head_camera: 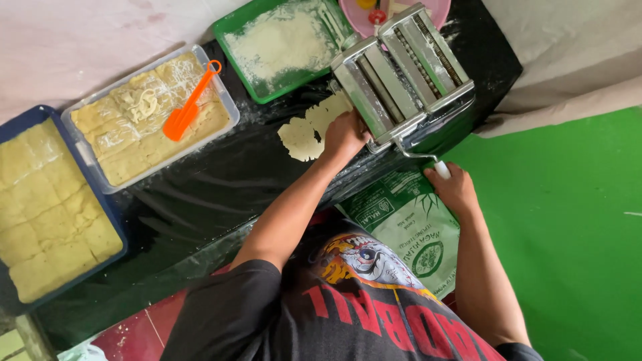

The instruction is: The person is cutting dough into squares and using a manual pasta machine to flatten sheets of dough.

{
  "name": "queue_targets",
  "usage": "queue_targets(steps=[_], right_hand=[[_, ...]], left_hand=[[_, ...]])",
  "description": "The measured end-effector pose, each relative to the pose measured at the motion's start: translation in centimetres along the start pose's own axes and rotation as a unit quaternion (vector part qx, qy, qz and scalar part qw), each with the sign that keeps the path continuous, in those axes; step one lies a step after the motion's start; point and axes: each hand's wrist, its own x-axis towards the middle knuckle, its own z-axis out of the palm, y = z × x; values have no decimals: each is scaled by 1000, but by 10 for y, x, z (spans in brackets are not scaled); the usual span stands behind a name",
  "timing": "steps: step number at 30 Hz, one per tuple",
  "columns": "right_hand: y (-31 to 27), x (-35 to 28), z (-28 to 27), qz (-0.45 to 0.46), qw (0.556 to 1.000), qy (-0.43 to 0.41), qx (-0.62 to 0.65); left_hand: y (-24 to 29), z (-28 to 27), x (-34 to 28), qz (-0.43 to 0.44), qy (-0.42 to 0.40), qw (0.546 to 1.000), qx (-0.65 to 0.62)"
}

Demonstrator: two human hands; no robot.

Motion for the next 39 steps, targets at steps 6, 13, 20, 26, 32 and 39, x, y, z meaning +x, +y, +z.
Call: queue_targets(steps=[6, 13, 20, 26, 32, 39], right_hand=[[24, -6, -3, -16, 1000, 2, 22], [38, -10, -6, 1, 999, -13, 39], [46, -12, -8, -29, 997, -33, 59], [49, -11, -8, -37, 997, -35, 62], [53, -9, -3, -25, 997, -30, 71], [42, -15, 4, -1, 998, -3, 60]], left_hand=[[28, -19, -6, 47, 43, 993, 103], [8, -1, 21, 196, -31, 931, 306], [4, 6, 48, 183, -216, 922, 262], [34, -27, 46, 43, -258, 956, 130], [-39, 31, 50, 142, -119, 964, 192], [-4, -19, -1, 204, 115, 969, 76]])
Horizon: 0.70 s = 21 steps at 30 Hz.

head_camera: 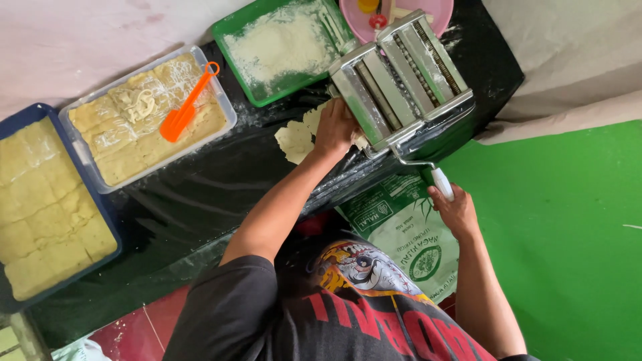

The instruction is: The person is cutting dough into squares and using a manual pasta machine to flatten sheets of dough.

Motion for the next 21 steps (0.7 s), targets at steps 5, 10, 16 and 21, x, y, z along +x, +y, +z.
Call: queue_targets(steps=[5, 10, 16, 21], right_hand=[[-21, -9, 4, 37, 999, 26, -24], [-17, -6, 10, 37, 995, 74, -54], [-35, -29, 21, -31, 976, 172, -129], [-79, -62, 40, -97, 930, 278, -220]], left_hand=[[-17, -9, -14, -24, -24, 999, -23], [-34, -34, -33, -23, 45, 987, -155], [-46, -79, -58, -194, -50, 954, -222], [-55, -91, -86, -225, 11, 936, -270]])
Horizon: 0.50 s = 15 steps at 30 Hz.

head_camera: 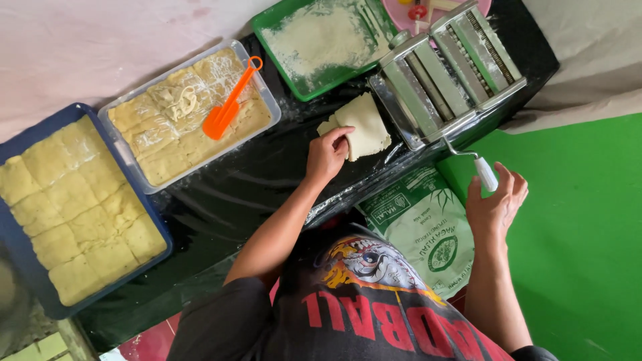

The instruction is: The person is cutting dough into squares and using a manual pasta machine to flatten sheets of dough.

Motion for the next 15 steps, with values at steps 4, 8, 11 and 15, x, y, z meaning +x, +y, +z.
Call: queue_targets(steps=[4, 8, 11, 15], right_hand=[[-58, -17, -8, -44, 996, 9, 71], [-110, -24, -10, -116, 983, -42, 132], [-139, -22, -12, -111, 969, -103, 194], [-144, -12, 21, -205, 952, -134, 185]], left_hand=[[-1, -14, -17, 19, 27, 999, 6], [2, -26, -28, -4, 60, 998, -30], [6, -40, -37, -9, 81, 996, -44], [3, -62, -51, -57, 80, 995, -4]])
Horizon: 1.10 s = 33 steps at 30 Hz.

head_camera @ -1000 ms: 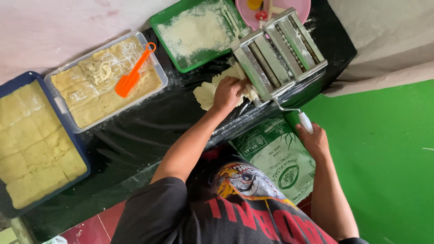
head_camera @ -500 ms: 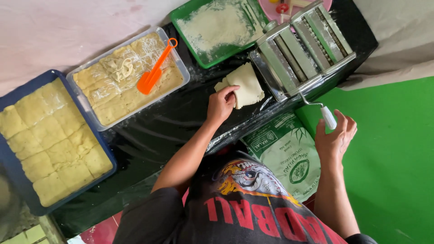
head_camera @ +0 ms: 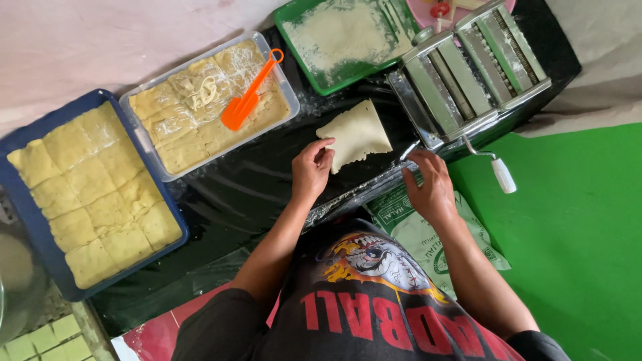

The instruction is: The person is cutting dough into squares and using a manual pasta machine to flatten sheets of dough.

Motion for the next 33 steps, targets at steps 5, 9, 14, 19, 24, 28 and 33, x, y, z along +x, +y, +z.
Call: queue_targets(steps=[5, 9, 14, 19, 24, 28, 33], right_hand=[[12, 43, 43, -82, 996, -43, -17], [3, 82, 73, -117, 986, -113, -46], [0, 104, 96, -69, 968, -188, -154], [3, 103, 105, -40, 955, -221, -191], [3, 101, 106, -27, 956, -220, -191], [9, 103, 108, -23, 958, -215, -189], [30, 99, 114, -64, 961, -203, -177]], left_hand=[[-17, -13, -5, -56, -24, 996, -71], [-30, -11, -3, -105, -28, 984, -141], [-27, -7, 1, -100, 5, 995, 5], [-1, -15, 3, 14, 15, 957, 289], [-14, 3, 5, 246, -47, 880, 402], [-17, 19, 12, 226, -111, 891, 378], [-20, 17, 11, 198, -132, 871, 430]])
